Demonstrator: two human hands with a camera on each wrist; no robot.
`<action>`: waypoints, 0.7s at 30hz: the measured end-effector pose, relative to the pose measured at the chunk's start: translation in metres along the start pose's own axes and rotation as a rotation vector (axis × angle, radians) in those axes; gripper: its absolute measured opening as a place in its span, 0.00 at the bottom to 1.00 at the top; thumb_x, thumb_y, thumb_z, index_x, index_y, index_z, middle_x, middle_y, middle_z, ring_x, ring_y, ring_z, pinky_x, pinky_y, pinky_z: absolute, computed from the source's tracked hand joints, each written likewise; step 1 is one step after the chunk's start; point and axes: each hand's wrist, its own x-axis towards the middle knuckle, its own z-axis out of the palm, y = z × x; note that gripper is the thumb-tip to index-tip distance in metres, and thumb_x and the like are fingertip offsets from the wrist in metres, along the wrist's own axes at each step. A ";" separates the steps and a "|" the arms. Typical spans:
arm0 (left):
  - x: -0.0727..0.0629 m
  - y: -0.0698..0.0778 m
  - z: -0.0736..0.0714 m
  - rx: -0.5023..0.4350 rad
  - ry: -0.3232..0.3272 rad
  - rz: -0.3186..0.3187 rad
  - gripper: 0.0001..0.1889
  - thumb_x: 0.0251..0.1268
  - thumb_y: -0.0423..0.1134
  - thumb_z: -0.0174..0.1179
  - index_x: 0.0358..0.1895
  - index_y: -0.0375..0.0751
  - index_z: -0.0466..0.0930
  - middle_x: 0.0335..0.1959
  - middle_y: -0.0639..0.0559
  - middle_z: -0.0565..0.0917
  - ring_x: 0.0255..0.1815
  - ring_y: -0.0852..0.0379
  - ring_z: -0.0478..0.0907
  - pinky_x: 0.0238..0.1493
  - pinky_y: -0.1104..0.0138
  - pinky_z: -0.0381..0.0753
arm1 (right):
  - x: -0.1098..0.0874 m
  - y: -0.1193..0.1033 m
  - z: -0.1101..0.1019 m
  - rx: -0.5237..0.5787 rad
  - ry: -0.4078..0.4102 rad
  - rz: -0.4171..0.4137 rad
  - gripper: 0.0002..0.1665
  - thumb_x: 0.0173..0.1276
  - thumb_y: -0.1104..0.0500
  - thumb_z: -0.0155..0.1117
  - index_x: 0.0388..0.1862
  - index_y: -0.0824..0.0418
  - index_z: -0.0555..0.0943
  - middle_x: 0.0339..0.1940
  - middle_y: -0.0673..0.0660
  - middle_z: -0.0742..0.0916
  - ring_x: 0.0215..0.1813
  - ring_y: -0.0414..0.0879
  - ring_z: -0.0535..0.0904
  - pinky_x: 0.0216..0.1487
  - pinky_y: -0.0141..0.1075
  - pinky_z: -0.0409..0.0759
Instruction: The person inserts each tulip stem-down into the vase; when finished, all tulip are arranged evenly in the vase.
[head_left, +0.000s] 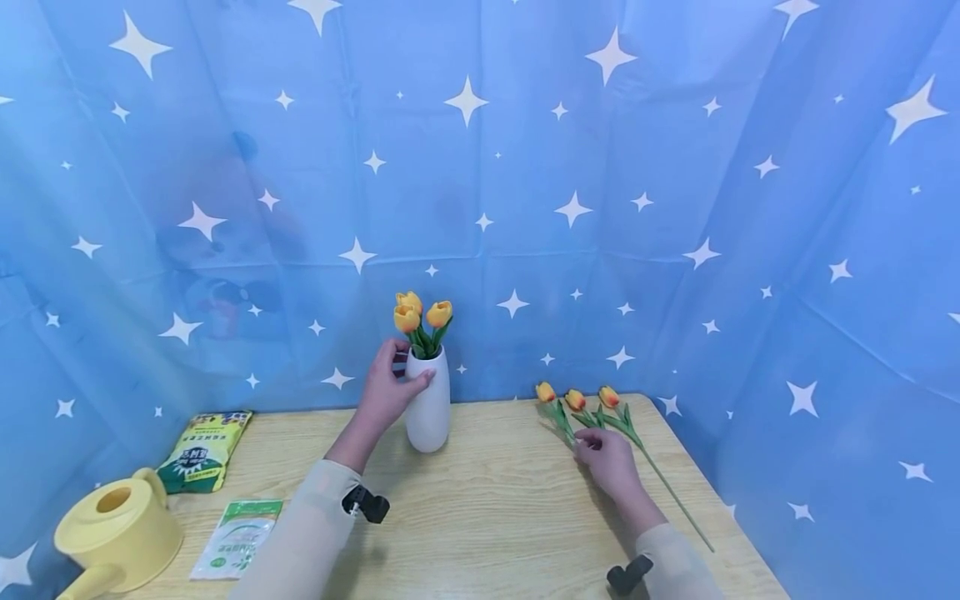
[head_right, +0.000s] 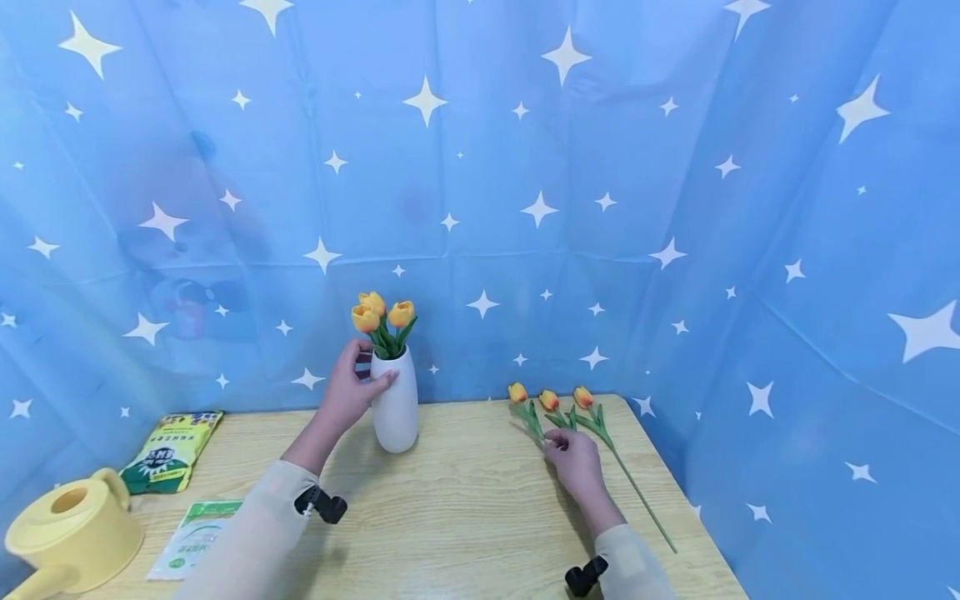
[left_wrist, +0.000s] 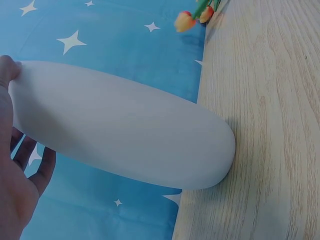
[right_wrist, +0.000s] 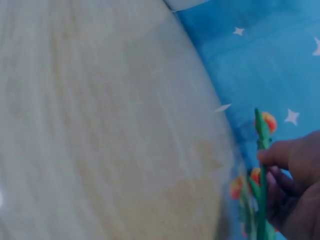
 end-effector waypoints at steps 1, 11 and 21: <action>0.000 0.000 0.000 0.000 0.000 0.002 0.27 0.70 0.45 0.78 0.63 0.42 0.73 0.65 0.42 0.78 0.68 0.38 0.78 0.70 0.41 0.81 | 0.001 -0.002 -0.001 0.008 -0.005 -0.007 0.12 0.77 0.67 0.70 0.56 0.68 0.91 0.41 0.57 0.90 0.41 0.47 0.83 0.37 0.36 0.83; 0.000 -0.001 0.001 0.007 0.001 -0.001 0.27 0.70 0.45 0.78 0.63 0.44 0.73 0.65 0.44 0.78 0.68 0.40 0.78 0.69 0.42 0.82 | 0.006 -0.029 -0.011 0.060 -0.023 -0.070 0.12 0.80 0.64 0.71 0.59 0.64 0.90 0.42 0.55 0.89 0.45 0.47 0.83 0.39 0.34 0.82; -0.001 -0.001 0.000 0.023 0.001 -0.002 0.27 0.72 0.47 0.77 0.63 0.44 0.72 0.65 0.44 0.78 0.68 0.39 0.78 0.70 0.41 0.82 | 0.012 -0.057 -0.014 0.198 0.168 -0.145 0.13 0.76 0.68 0.72 0.57 0.68 0.88 0.42 0.59 0.89 0.44 0.47 0.82 0.35 0.30 0.83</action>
